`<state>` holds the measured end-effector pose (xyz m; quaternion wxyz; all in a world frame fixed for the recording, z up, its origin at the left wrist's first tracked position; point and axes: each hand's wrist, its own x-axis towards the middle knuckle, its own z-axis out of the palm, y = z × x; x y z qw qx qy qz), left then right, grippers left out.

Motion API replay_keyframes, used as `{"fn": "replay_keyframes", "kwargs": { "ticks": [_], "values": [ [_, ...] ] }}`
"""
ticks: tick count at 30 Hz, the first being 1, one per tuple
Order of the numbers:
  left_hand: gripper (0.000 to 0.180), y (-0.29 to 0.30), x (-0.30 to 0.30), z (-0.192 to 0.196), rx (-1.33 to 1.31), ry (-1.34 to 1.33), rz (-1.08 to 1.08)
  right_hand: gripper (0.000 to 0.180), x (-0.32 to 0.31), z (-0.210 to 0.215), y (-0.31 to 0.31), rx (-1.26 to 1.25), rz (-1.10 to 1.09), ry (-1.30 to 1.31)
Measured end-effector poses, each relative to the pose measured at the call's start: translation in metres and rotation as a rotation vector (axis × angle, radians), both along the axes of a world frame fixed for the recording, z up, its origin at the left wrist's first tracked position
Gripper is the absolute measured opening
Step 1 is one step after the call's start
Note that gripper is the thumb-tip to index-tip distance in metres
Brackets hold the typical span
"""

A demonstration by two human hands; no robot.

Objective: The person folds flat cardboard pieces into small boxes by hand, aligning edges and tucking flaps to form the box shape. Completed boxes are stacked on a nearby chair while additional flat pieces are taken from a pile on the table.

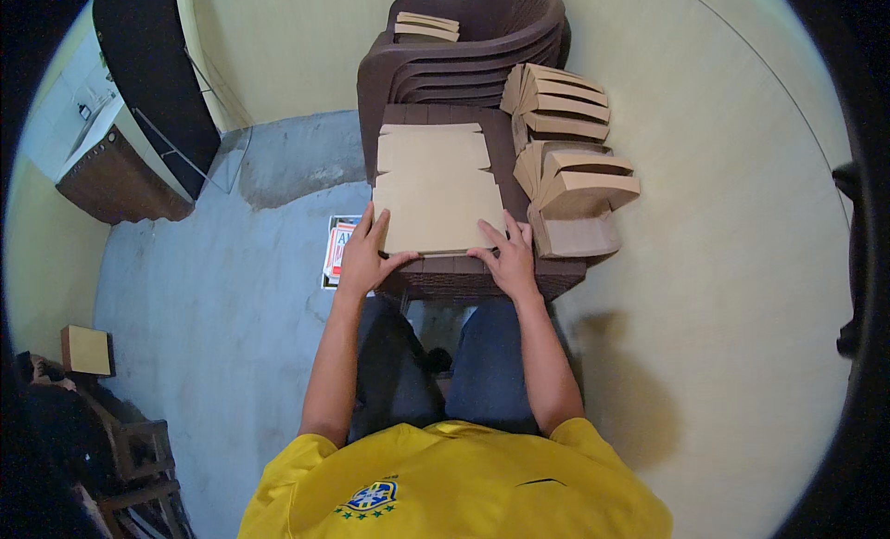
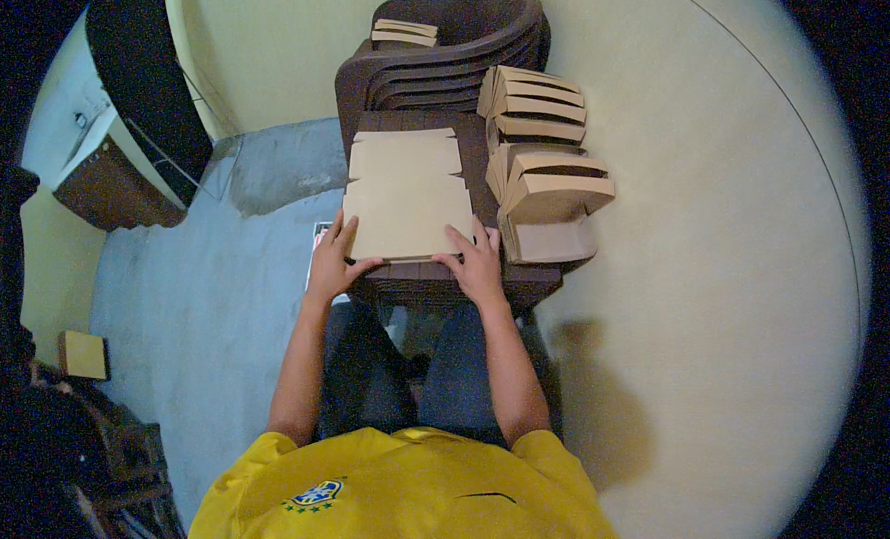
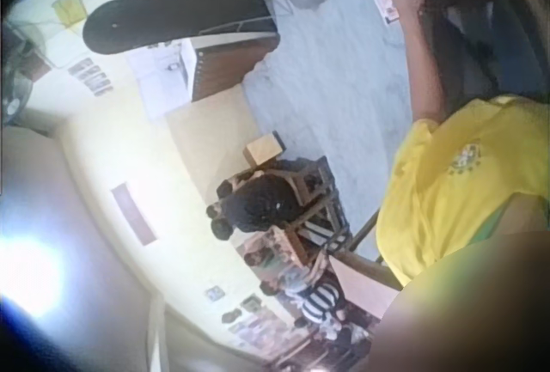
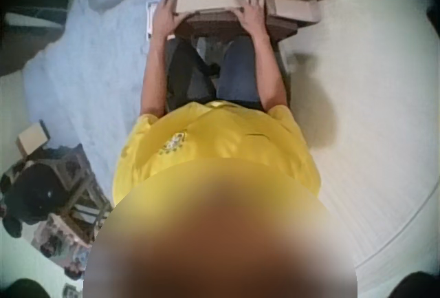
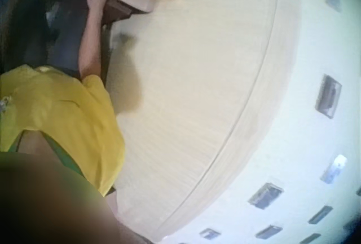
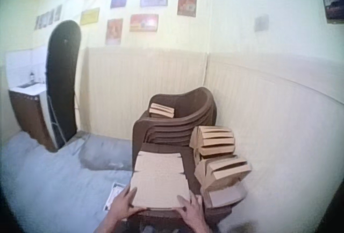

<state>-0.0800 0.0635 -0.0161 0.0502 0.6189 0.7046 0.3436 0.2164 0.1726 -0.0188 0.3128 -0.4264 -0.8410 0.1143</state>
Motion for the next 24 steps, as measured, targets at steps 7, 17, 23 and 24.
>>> {"fn": "replay_keyframes", "kwargs": {
  "ticks": [7, 17, 23, 24],
  "values": [
    [0.109, 0.003, -0.003, 0.010, -0.103, 0.064, 0.011, 0.052, 0.000, -0.002, 0.001, 0.009, 0.008, 0.050],
    [0.108, 0.015, -0.009, 0.036, -0.267, 0.124, -0.007, 0.046, -0.008, 0.003, 0.002, 0.004, -0.038, 0.058],
    [0.106, 0.022, -0.012, 0.043, -0.360, 0.114, -0.057, 0.048, -0.010, 0.005, 0.004, -0.023, -0.054, 0.067],
    [0.107, 0.022, -0.013, 0.043, -0.378, 0.107, -0.063, 0.050, -0.011, 0.005, 0.004, -0.023, -0.061, 0.062]
  ]
}}
